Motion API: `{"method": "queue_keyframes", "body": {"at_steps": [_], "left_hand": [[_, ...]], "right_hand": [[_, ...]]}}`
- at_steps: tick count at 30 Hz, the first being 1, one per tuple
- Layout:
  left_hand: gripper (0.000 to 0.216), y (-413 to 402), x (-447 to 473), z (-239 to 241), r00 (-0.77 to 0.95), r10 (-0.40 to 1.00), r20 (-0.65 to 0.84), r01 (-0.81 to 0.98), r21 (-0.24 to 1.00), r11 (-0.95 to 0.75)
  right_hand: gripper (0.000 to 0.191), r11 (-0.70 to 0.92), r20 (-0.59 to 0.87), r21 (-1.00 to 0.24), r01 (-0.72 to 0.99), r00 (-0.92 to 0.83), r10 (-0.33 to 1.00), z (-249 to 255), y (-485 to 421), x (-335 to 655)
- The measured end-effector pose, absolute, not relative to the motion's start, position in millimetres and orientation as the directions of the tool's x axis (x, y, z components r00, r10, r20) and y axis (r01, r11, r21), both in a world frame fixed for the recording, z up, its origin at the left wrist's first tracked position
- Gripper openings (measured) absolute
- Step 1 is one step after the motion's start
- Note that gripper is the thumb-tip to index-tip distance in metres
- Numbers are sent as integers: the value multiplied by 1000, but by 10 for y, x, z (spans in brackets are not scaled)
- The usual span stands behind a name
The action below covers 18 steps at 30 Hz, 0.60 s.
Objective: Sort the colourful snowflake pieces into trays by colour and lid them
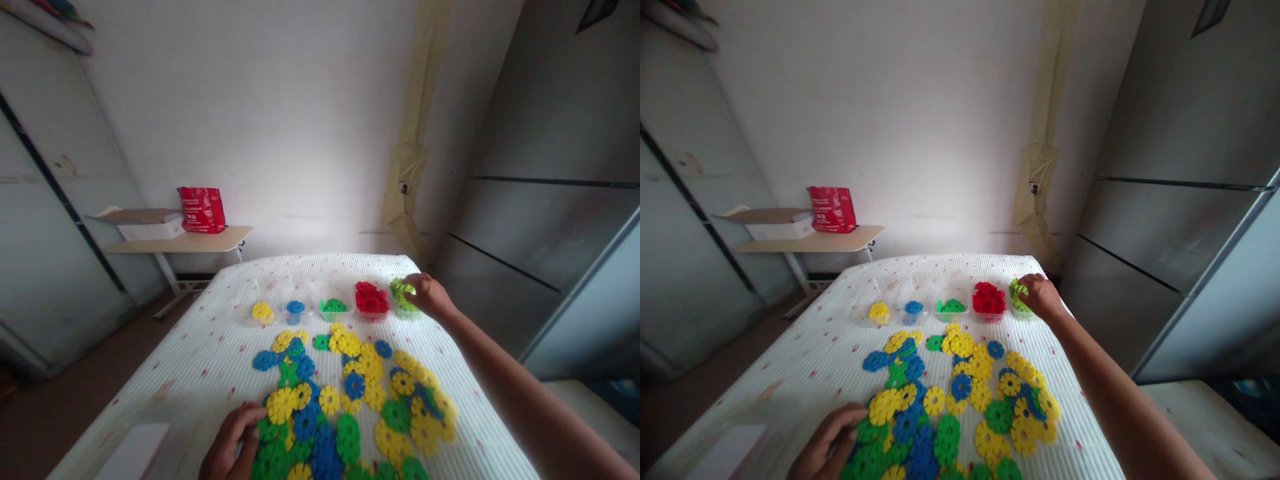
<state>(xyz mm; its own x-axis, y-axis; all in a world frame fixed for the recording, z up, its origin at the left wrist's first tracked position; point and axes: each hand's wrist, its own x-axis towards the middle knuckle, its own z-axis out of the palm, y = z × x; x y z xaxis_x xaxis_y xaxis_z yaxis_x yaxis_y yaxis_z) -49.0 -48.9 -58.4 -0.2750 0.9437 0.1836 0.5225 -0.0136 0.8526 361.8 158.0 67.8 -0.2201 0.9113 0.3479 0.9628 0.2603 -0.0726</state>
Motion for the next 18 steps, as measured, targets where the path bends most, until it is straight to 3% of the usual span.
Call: {"method": "queue_keyframes", "body": {"at_steps": [3, 6, 8, 11, 13, 16, 18], "left_hand": [[36, -492, -458, -587, -287, 930, 231, 539, 841, -43], [36, -497, -439, -604, -269, 917, 296, 572, 815, -95], [35, -510, -425, -602, -229, 903, 362, 636, 758, -143], [39, -565, -378, -562, -90, 880, 466, 771, 592, -235], [56, -631, -312, -526, 33, 874, 484, 853, 443, -278], [79, -755, -163, -521, 169, 895, 413, 922, 254, -291], [74, -828, -54, -571, 221, 909, 353, 940, 173, -295]], "right_hand": [[23, 403, 426, -212, 890, -287, 858, 538, 1089, 3573], [23, 411, 339, -387, 825, -287, 896, 341, 586, 3607], [26, 395, 288, -424, 815, -291, 912, 207, 302, 3675], [40, 436, 308, -377, 817, -334, 891, 2, -30, 3787], [63, 485, 323, -327, 811, -386, 864, -149, -203, 3830], [92, 551, 317, -252, 796, -470, 824, -378, -398, 3811], [101, 582, 317, -214, 784, -508, 801, -491, -476, 3744]]}}
